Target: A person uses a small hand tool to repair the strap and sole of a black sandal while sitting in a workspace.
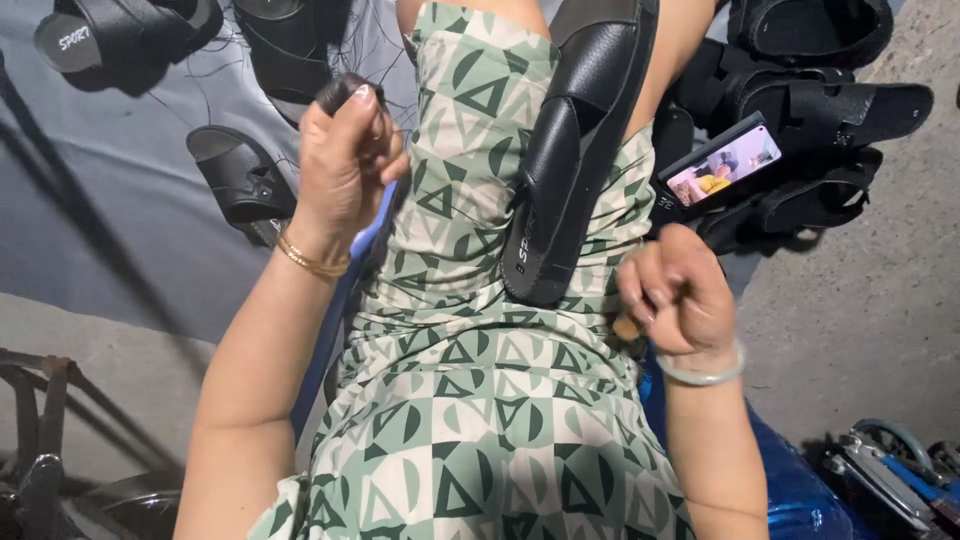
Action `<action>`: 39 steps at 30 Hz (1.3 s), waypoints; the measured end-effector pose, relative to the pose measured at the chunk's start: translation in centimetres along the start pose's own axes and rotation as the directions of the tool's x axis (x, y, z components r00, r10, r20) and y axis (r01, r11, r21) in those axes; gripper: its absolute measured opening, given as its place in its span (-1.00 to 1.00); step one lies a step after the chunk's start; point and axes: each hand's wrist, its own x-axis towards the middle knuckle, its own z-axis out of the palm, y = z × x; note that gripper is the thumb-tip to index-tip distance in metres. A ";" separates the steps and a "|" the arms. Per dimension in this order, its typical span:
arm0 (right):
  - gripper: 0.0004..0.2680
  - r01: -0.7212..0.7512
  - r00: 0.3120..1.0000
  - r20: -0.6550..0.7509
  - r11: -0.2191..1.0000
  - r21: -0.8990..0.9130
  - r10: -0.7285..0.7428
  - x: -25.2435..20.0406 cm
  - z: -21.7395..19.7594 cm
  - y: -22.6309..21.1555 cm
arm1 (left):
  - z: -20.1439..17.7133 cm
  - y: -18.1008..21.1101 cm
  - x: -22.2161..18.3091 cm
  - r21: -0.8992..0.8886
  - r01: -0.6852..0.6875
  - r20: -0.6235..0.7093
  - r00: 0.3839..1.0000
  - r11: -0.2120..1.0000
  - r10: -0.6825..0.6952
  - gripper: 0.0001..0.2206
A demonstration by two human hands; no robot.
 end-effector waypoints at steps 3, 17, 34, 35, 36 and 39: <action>-0.80 -0.139 0.927 -0.373 0.883 -0.449 -0.044 0.1 1.0 -0.1 | -0.4 -0.5 0.3 0.098 -0.117 -0.024 0.992 0.988 0.120 -0.75; -0.84 0.091 0.995 0.097 -0.606 -0.790 0.023 1.3 8.3 -4.5 | 9.4 5.1 -3.2 0.782 0.621 -0.503 0.681 0.056 -0.532 -0.76; -0.54 0.201 0.942 -0.153 -0.866 -0.458 0.299 -0.6 5.4 -2.8 | 4.5 -6.0 -9.7 0.832 -0.483 0.508 0.861 0.272 -0.024 -0.60; -0.54 0.206 0.947 -0.133 -0.871 -0.446 0.292 -0.5 5.5 -2.8 | 4.5 -6.2 -9.7 0.833 -0.501 0.522 0.852 0.235 -0.032 -0.50; -0.54 0.209 0.947 -0.130 -0.871 -0.445 0.293 -0.5 5.5 -2.8 | 4.5 -6.3 -9.8 0.834 -0.501 0.521 0.853 0.233 -0.030 -0.50; -0.55 0.222 0.945 -0.119 -0.866 -0.447 0.303 -0.4 5.6 -2.9 | 4.7 -6.5 -9.8 0.838 -0.507 0.522 0.853 0.201 -0.027 -0.43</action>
